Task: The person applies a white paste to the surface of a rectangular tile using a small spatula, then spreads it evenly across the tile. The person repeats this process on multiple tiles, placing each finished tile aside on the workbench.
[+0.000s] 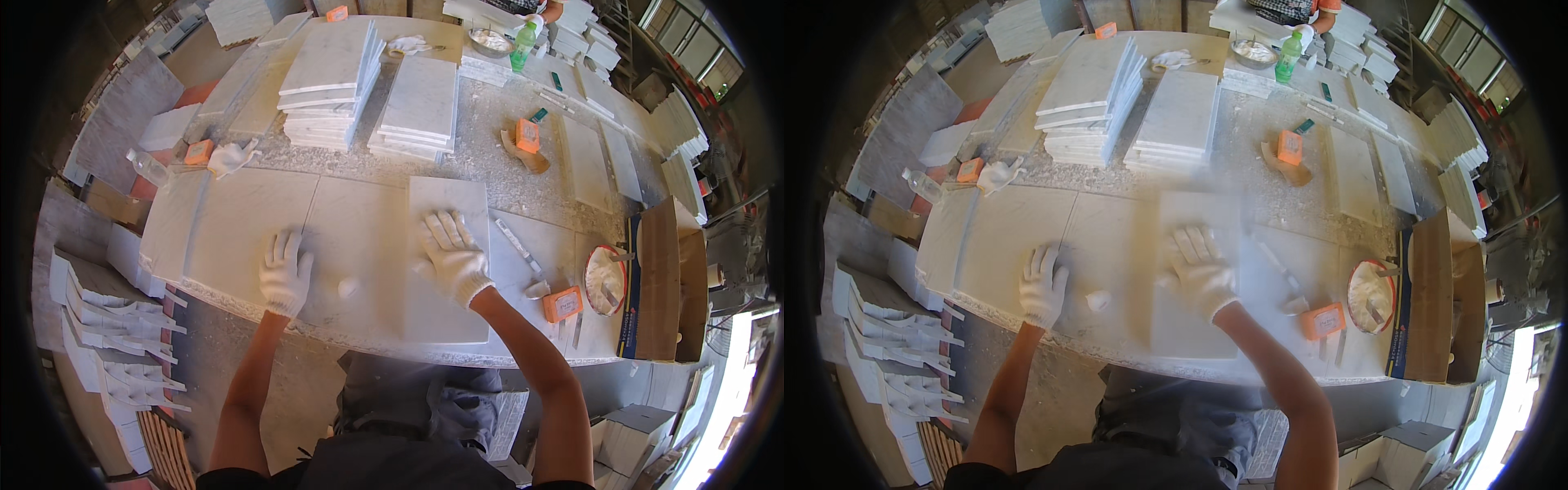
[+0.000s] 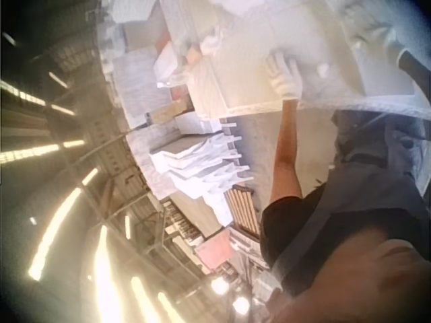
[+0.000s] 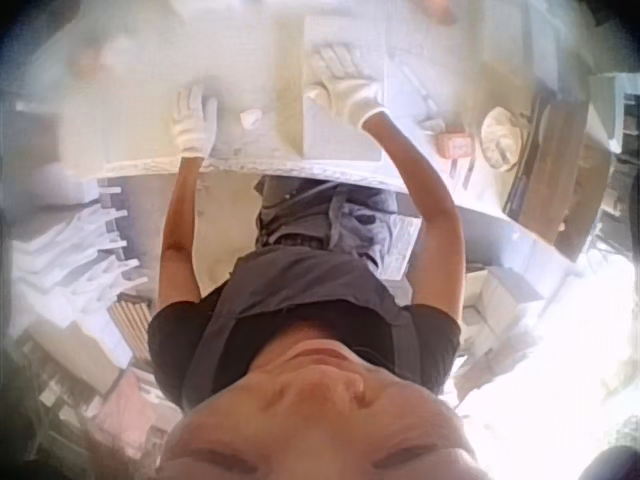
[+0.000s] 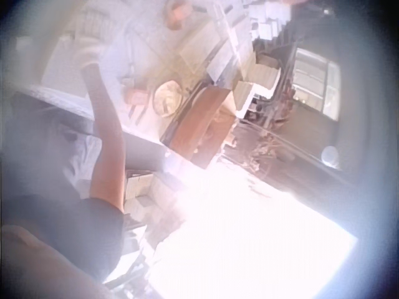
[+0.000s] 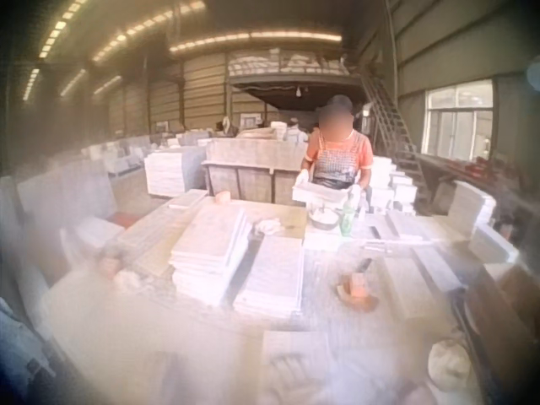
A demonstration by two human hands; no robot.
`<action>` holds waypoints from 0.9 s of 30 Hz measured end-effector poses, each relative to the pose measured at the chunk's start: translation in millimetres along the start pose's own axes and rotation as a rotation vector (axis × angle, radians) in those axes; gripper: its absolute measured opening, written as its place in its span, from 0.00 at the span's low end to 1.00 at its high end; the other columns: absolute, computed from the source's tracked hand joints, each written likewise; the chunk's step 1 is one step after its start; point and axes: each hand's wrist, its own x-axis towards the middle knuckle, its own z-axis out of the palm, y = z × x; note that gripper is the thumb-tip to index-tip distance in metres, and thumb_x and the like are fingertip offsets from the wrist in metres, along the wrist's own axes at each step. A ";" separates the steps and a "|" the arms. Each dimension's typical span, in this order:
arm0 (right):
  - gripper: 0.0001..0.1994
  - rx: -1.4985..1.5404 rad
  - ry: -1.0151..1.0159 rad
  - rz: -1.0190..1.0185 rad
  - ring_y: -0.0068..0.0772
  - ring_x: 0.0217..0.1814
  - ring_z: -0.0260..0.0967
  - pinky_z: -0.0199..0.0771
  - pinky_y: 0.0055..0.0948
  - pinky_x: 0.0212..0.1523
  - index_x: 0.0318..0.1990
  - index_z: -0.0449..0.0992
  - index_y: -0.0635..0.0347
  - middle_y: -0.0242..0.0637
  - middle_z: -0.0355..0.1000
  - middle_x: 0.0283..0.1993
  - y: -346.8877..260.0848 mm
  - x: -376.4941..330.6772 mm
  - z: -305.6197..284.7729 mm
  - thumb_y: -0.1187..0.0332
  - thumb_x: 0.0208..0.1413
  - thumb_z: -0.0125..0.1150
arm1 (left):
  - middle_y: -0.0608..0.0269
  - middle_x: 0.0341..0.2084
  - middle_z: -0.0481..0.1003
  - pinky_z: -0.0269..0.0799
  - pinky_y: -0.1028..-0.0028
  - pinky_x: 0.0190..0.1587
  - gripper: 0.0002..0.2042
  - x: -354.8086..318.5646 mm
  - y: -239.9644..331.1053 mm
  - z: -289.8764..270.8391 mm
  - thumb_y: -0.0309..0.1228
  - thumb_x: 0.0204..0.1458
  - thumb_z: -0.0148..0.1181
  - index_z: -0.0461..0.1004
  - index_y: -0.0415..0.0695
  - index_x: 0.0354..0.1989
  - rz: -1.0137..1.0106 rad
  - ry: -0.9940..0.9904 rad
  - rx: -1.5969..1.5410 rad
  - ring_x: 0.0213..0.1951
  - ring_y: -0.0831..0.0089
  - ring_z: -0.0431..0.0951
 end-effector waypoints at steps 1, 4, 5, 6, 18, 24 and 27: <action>0.40 0.020 0.051 -0.031 0.54 0.87 0.42 0.39 0.47 0.86 0.77 0.63 0.59 0.45 0.54 0.83 -5.2 1.8 -3.1 0.40 0.67 0.54 | 0.59 0.66 0.73 0.73 0.51 0.60 0.22 10.8 -1.3 12.1 0.40 0.62 0.62 0.72 0.49 0.63 -0.001 -0.019 0.028 0.67 0.49 0.71; 0.39 0.042 -0.002 -0.019 0.53 0.88 0.40 0.39 0.46 0.86 0.77 0.62 0.57 0.42 0.52 0.84 -11.4 29.5 -16.1 0.42 0.67 0.56 | 0.58 0.66 0.73 0.73 0.52 0.60 0.21 35.8 3.5 38.2 0.40 0.63 0.62 0.73 0.50 0.63 0.026 0.044 0.020 0.68 0.52 0.71; 0.37 0.032 -0.005 -0.007 0.53 0.88 0.40 0.39 0.46 0.86 0.77 0.63 0.55 0.41 0.53 0.84 -13.0 43.4 -19.3 0.43 0.68 0.56 | 0.59 0.66 0.74 0.73 0.52 0.60 0.21 40.7 4.5 42.6 0.40 0.63 0.62 0.73 0.50 0.63 0.017 0.040 0.032 0.68 0.53 0.72; 0.36 0.021 -0.042 0.022 0.52 0.88 0.40 0.39 0.46 0.86 0.77 0.63 0.53 0.39 0.53 0.84 -11.6 55.5 -23.0 0.44 0.68 0.57 | 0.59 0.66 0.74 0.73 0.52 0.60 0.21 43.6 4.9 45.2 0.40 0.63 0.62 0.73 0.49 0.63 0.018 0.031 0.027 0.67 0.53 0.72; 0.36 -0.084 -0.025 0.456 0.53 0.87 0.44 0.40 0.46 0.85 0.79 0.59 0.57 0.45 0.54 0.83 88.3 59.4 -26.4 0.41 0.75 0.38 | 0.56 0.62 0.77 0.71 0.54 0.64 0.17 47.2 9.1 38.5 0.39 0.65 0.59 0.76 0.47 0.59 -0.020 0.020 -0.007 0.65 0.51 0.74; 0.37 0.001 -0.083 0.160 0.52 0.87 0.44 0.38 0.46 0.86 0.78 0.61 0.56 0.43 0.57 0.82 4.2 70.1 -31.0 0.40 0.73 0.44 | 0.61 0.63 0.77 0.72 0.56 0.62 0.17 50.3 13.3 35.1 0.41 0.66 0.58 0.76 0.49 0.59 0.008 0.021 0.039 0.65 0.55 0.74; 0.34 0.058 -0.038 -0.169 0.50 0.87 0.46 0.40 0.47 0.86 0.75 0.66 0.55 0.42 0.58 0.81 -28.2 74.6 -27.2 0.42 0.72 0.49 | 0.62 0.63 0.77 0.72 0.55 0.62 0.17 49.0 10.3 33.1 0.41 0.66 0.57 0.76 0.51 0.59 -0.022 -0.011 0.010 0.64 0.56 0.75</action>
